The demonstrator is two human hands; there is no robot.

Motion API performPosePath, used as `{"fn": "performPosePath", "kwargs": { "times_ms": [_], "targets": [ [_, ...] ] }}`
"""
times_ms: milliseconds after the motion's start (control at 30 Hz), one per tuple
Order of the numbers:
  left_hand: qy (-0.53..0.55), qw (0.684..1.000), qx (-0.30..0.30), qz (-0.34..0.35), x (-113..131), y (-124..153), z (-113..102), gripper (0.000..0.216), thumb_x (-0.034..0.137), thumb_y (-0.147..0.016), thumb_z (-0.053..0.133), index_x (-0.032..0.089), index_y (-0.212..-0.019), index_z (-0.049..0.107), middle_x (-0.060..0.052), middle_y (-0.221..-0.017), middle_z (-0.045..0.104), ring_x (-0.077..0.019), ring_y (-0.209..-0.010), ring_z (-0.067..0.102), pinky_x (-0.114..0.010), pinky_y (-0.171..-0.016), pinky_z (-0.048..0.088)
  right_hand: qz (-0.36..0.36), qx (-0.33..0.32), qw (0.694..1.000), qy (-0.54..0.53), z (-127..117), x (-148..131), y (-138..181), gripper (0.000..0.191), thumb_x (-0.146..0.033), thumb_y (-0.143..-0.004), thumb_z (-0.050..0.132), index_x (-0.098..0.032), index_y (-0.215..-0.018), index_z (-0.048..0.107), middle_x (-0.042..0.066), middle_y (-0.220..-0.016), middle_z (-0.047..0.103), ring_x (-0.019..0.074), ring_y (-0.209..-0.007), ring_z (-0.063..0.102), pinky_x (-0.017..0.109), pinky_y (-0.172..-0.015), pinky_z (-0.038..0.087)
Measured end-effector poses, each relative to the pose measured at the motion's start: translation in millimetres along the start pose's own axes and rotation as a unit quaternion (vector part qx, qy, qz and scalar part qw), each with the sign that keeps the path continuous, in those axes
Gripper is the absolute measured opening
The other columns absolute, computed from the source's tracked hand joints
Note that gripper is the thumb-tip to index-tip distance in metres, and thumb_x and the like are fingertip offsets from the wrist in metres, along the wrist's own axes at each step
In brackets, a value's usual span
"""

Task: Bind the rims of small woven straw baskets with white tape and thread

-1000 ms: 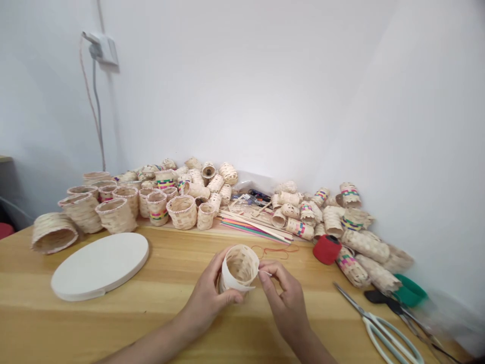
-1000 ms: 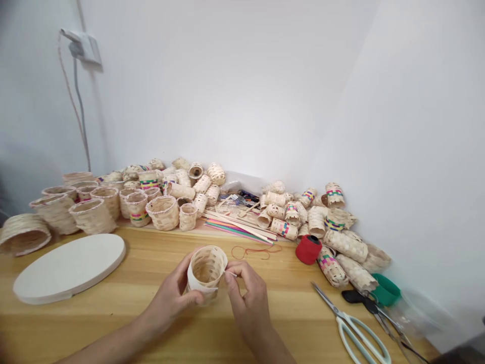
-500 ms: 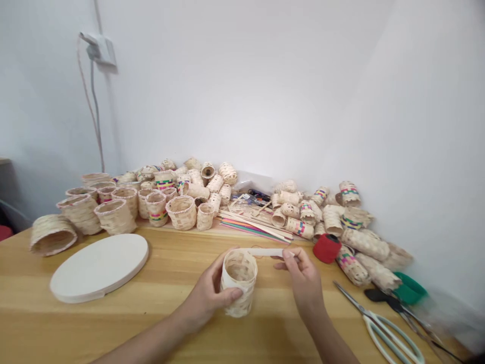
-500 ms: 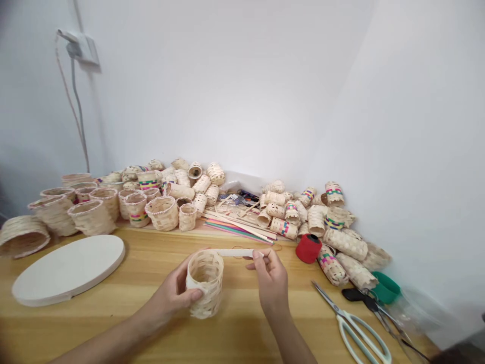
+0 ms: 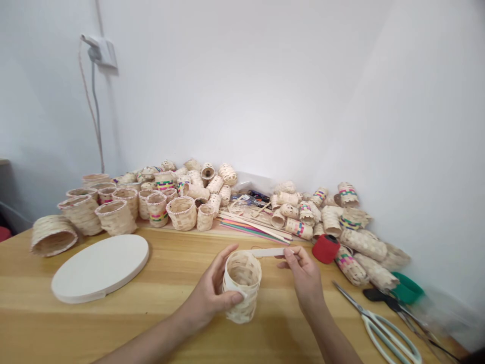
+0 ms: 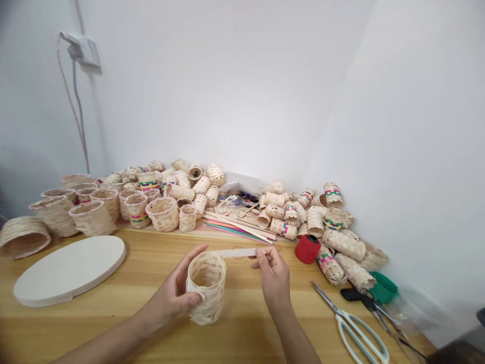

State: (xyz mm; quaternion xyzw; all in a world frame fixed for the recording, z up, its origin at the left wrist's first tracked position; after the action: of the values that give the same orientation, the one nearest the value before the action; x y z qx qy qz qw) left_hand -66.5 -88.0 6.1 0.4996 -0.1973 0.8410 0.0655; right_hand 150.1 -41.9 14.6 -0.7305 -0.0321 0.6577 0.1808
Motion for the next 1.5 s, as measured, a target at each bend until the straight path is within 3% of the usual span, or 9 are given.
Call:
{"fn": "performPosePath", "kwargs": {
  "times_ms": [433,633,933,1300,1500],
  "targets": [
    [-0.002,0.998,0.068,-0.006,-8,-7,-20,0.082,0.034,-0.068,0.078,0.021,-0.139,0.038,-0.012,-0.131,0.056,-0.0291,-0.121,0.05,-0.034,-0.096,0.044,-0.062,-0.009,0.998,-0.022,7,-17,17,0.025,-0.043,-0.077,0.067,-0.018,-0.074,0.064,0.003,-0.067,0.068,0.016,-0.063,0.062,0.025,-0.062,0.05],
    [-0.017,0.996,0.082,0.007,-11,-10,-24,0.078,0.035,-0.069,0.077,0.02,-0.137,0.042,-0.012,-0.128,0.058,-0.0293,-0.118,0.052,-0.034,-0.096,0.044,-0.156,-0.081,0.984,0.019,11,-25,25,0.016,-0.032,-0.081,0.064,-0.019,-0.071,0.065,0.004,-0.073,0.068,0.017,-0.07,0.064,0.025,-0.064,0.051],
    [-0.046,0.995,0.085,-0.011,-12,-10,-25,0.07,0.036,-0.071,0.076,0.02,-0.133,0.047,-0.011,-0.121,0.063,-0.0281,-0.112,0.056,-0.03,-0.088,0.048,-0.272,-0.091,0.954,0.084,17,-39,37,0.009,-0.02,-0.084,0.06,-0.022,-0.075,0.063,0.001,-0.074,0.069,0.0157,-0.07,0.065,0.023,-0.066,0.049],
    [-0.095,0.991,0.094,-0.004,-9,-10,-17,0.063,0.034,-0.071,0.074,0.017,-0.127,0.05,-0.01,-0.119,0.063,-0.027,-0.111,0.056,-0.031,-0.091,0.046,-0.275,-0.177,0.941,0.089,37,-34,51,0.009,-0.02,-0.086,0.058,-0.023,-0.078,0.058,0.002,-0.075,0.065,0.0158,-0.071,0.063,0.026,-0.067,0.048],
    [-0.102,0.989,0.104,-0.006,-9,-8,-11,0.062,0.035,-0.07,0.074,0.017,-0.124,0.051,-0.01,-0.116,0.065,-0.026,-0.108,0.057,-0.03,-0.089,0.046,-0.276,-0.18,0.942,0.069,45,-33,55,0.01,-0.021,-0.089,0.056,-0.022,-0.079,0.059,0.0,-0.074,0.063,0.0134,-0.07,0.061,0.023,-0.065,0.047]
  ]
}}
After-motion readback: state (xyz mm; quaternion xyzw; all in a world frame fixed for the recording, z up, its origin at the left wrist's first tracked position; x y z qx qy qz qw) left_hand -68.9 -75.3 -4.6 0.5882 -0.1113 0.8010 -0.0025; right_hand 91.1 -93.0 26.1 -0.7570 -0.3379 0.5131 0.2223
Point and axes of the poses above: each hand's wrist, its own y-axis away from the middle knuckle, its own z-axis out of the palm, x = y × z, the point moved 2 cm from there along -y, towards the middle knuckle
